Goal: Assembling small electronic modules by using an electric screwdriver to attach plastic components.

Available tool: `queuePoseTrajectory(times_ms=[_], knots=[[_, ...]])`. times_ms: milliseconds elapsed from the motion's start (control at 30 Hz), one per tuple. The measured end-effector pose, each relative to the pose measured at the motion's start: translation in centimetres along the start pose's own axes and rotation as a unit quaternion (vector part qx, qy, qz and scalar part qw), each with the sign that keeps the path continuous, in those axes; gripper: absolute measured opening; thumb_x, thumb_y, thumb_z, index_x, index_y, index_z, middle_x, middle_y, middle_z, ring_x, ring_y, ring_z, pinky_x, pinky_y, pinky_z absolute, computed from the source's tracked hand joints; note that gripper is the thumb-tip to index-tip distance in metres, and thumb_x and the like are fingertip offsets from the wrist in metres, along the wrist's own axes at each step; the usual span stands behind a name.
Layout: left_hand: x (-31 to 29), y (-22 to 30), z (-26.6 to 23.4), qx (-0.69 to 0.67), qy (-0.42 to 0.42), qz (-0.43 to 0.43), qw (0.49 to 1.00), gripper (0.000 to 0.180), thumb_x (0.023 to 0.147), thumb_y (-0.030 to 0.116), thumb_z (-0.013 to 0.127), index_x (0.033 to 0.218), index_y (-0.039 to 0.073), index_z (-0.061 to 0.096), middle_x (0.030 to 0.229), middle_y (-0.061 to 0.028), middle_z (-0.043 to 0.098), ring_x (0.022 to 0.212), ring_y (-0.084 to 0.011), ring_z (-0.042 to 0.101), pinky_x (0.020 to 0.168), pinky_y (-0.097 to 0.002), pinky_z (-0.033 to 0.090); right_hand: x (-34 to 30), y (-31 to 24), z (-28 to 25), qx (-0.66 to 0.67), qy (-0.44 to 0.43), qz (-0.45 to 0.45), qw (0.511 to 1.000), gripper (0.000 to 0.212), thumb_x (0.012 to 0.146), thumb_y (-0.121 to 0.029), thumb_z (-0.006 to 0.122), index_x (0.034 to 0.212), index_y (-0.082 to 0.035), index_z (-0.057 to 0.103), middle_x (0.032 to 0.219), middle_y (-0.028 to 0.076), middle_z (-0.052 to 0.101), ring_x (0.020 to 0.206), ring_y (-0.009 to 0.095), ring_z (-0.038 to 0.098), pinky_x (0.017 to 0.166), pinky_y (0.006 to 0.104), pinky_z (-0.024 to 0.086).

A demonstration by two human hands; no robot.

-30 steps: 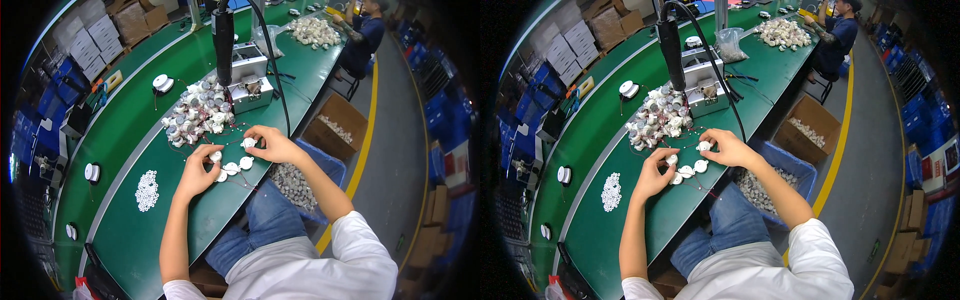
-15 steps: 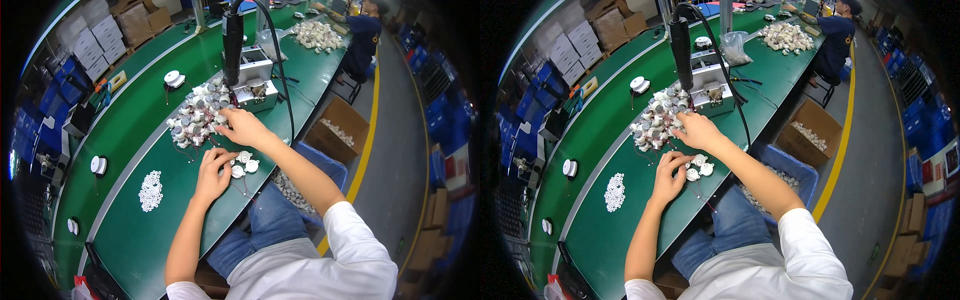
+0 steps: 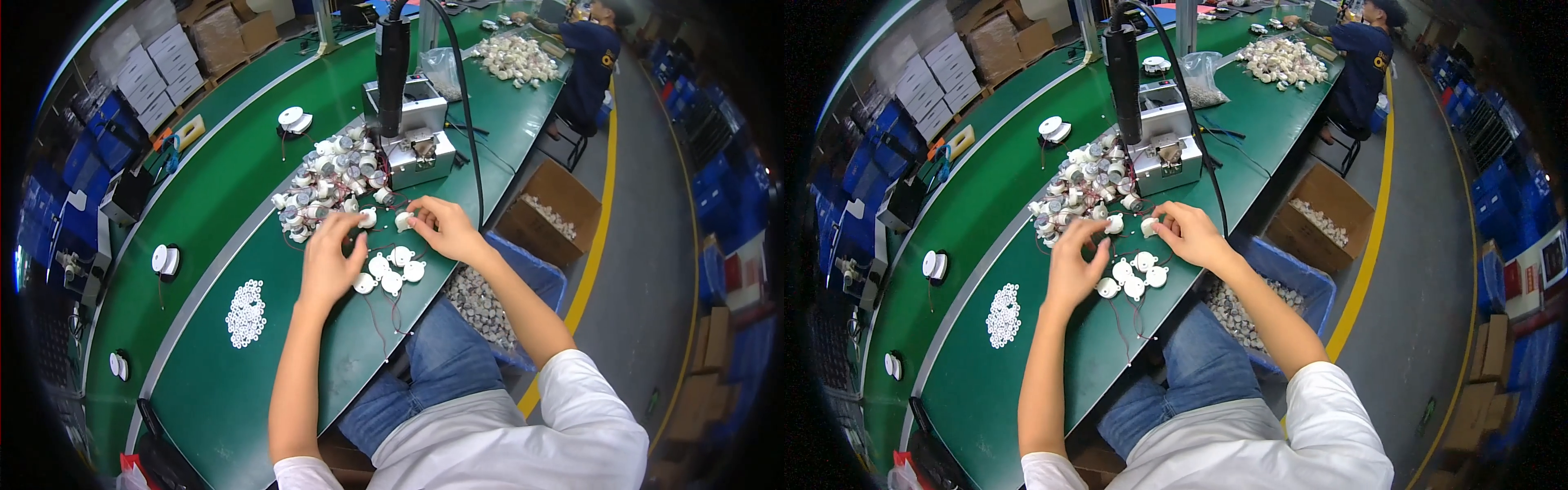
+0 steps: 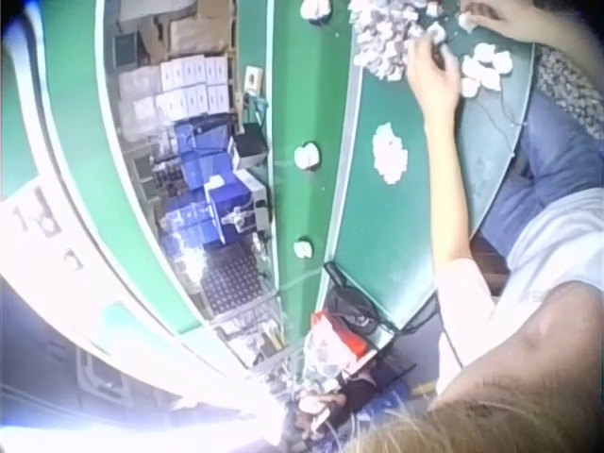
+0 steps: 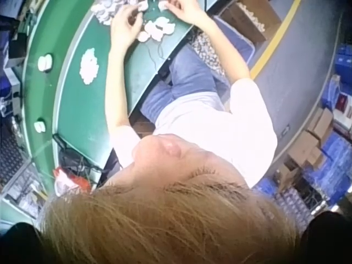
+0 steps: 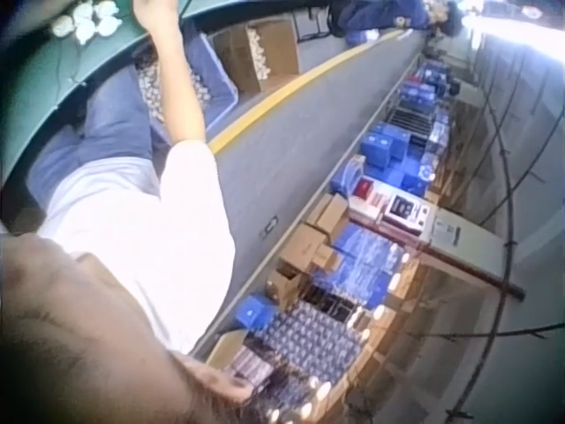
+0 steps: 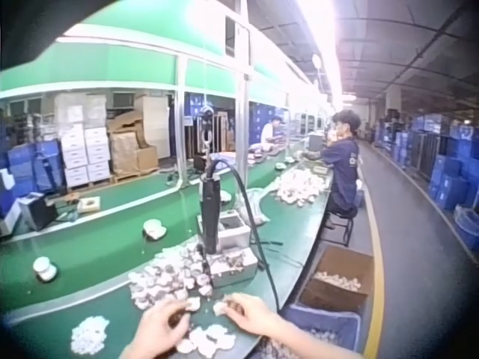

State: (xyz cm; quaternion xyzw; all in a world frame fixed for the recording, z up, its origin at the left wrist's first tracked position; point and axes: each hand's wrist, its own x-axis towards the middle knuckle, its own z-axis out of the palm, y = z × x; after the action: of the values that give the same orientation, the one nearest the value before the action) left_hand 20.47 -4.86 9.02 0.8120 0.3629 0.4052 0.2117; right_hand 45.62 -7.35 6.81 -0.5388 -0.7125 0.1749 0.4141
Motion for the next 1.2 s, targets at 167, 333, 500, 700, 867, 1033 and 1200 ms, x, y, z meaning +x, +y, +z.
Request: queuePoseTrajectory(times_ms=[167,333,500,700,867,1033,1200], knots=[[1.9,-1.4,1.2,0.228,-0.024,0.048,0.972,0.036,0.083,0.014,0.079,0.118,0.01,0.073,0.111,-0.009,0.067,0.102,-0.0313,0.065,0.089,-0.0439,0.051,-0.6,-0.7,1.5,-0.019,0.026,-0.008,0.999,0.041,0.09,-0.032,0.082,0.122,-0.01,0.069,0.088,0.004,0.06,0.068,0.019,0.06,0.063,0.0343,0.05],[1.7,-1.1,2.7,0.297,-0.018,0.059,0.953,0.04,0.082,0.019,0.081,0.119,0.006,0.07,0.108,-0.0093,0.066,0.106,-0.0295,0.063,0.089,-0.0442,0.051,-0.3,-0.2,1.7,-0.114,0.004,-0.01,0.993,0.043,0.09,-0.035,0.08,0.127,-0.016,0.069,0.091,0.004,0.062,0.076,0.025,0.065,0.07,0.0373,0.053],[1.5,-0.6,2.5,0.219,-0.039,0.024,0.975,0.035,0.082,0.021,0.082,0.111,0.007,0.067,0.104,-0.0112,0.067,0.099,-0.0317,0.066,0.085,-0.0454,0.052,-0.7,0.2,0.9,0.048,-0.02,0.119,0.992,0.037,0.094,-0.033,0.079,0.119,-0.008,0.068,0.074,0.005,0.061,0.064,0.018,0.061,0.061,0.034,0.048],[1.7,-0.1,1.3,0.101,-0.103,-0.023,0.989,0.034,0.081,0.02,0.083,0.105,0.004,0.064,0.095,-0.0129,0.068,0.08,-0.031,0.068,0.074,-0.0409,0.055,-1.0,0.0,1.3,0.074,0.013,0.068,0.995,0.027,0.097,-0.03,0.076,0.103,-0.005,0.069,0.069,0.004,0.06,0.057,0.016,0.057,0.056,0.033,0.044],[1.9,0.2,-0.3,0.048,-0.189,-0.055,0.979,0.033,0.084,0.021,0.082,0.107,0.001,0.069,0.105,-0.0115,0.068,0.081,-0.0234,0.064,0.076,-0.0375,0.055,-1.0,-0.5,1.3,-0.009,-0.043,0.085,0.995,0.026,0.094,-0.032,0.077,0.09,-0.008,0.071,0.07,0.005,0.065,0.059,0.021,0.062,0.057,0.0365,0.046],[0.8,1.3,0.1,-0.011,-0.178,-0.03,0.983,0.044,0.089,0.029,0.078,0.121,-0.001,0.068,0.12,-0.0169,0.066,0.101,-0.0335,0.069,0.087,-0.0417,0.055,-1.5,0.1,1.6,-0.042,-0.027,-0.037,0.998,0.028,0.094,-0.036,0.076,0.086,-0.008,0.074,0.068,0.007,0.066,0.06,0.025,0.064,0.056,0.0379,0.047],[-1.7,3.5,2.3,0.137,-0.157,0.028,0.978,0.078,0.089,0.054,0.073,0.143,0.0,0.057,0.143,-0.0209,0.058,0.127,-0.0388,0.057,0.105,-0.0488,0.048,-1.7,0.1,0.9,0.004,-0.025,-0.047,0.999,0.024,0.098,-0.028,0.072,0.096,-0.005,0.076,0.074,0.008,0.069,0.064,0.019,0.063,0.058,0.0345,0.048]])
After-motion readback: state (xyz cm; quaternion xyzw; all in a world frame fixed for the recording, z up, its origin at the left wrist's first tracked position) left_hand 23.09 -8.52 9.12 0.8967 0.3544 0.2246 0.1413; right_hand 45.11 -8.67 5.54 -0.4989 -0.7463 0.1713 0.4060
